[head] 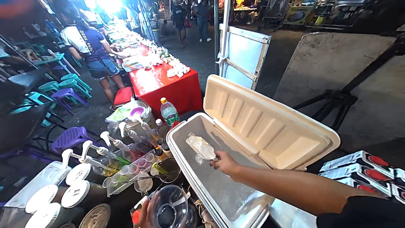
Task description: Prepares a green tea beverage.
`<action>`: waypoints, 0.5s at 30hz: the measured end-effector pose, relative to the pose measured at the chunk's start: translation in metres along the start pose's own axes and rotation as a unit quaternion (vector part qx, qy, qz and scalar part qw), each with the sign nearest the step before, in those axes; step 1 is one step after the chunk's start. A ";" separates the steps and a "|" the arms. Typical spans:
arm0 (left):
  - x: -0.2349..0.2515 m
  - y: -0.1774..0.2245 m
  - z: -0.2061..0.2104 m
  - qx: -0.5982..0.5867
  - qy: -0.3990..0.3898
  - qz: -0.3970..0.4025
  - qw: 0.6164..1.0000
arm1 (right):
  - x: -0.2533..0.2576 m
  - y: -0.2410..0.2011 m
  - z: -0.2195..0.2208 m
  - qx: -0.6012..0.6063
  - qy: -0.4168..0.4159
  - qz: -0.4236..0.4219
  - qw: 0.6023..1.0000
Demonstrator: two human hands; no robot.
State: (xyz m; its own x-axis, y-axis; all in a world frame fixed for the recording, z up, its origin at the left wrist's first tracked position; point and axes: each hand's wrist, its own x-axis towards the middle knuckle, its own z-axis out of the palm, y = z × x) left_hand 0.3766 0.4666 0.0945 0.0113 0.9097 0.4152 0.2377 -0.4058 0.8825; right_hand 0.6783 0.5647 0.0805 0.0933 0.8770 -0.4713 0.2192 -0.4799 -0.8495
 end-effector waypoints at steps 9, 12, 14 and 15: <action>0.055 0.005 0.046 0.083 -0.043 -0.030 0.995 | -0.084 -0.085 -0.079 -0.251 -0.138 -0.088 0.954; 0.050 0.004 0.039 0.090 -0.056 0.038 0.994 | -0.112 -0.144 -0.056 -0.467 -0.180 -0.142 0.854; 0.045 0.007 0.046 0.048 -0.081 0.098 0.991 | -0.142 -0.173 -0.039 -0.561 -0.163 -0.153 0.797; 0.042 0.010 0.047 0.019 -0.090 0.102 0.991 | -0.154 -0.185 -0.029 -0.599 -0.153 -0.171 0.767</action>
State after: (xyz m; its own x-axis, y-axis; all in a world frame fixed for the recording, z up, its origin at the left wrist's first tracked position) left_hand 0.4250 0.5047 0.1101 0.2345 0.8120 0.5344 0.2490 -0.5816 0.7745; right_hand 0.6519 0.5186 0.3170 -0.3613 0.8122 -0.4580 0.9323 0.3047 -0.1951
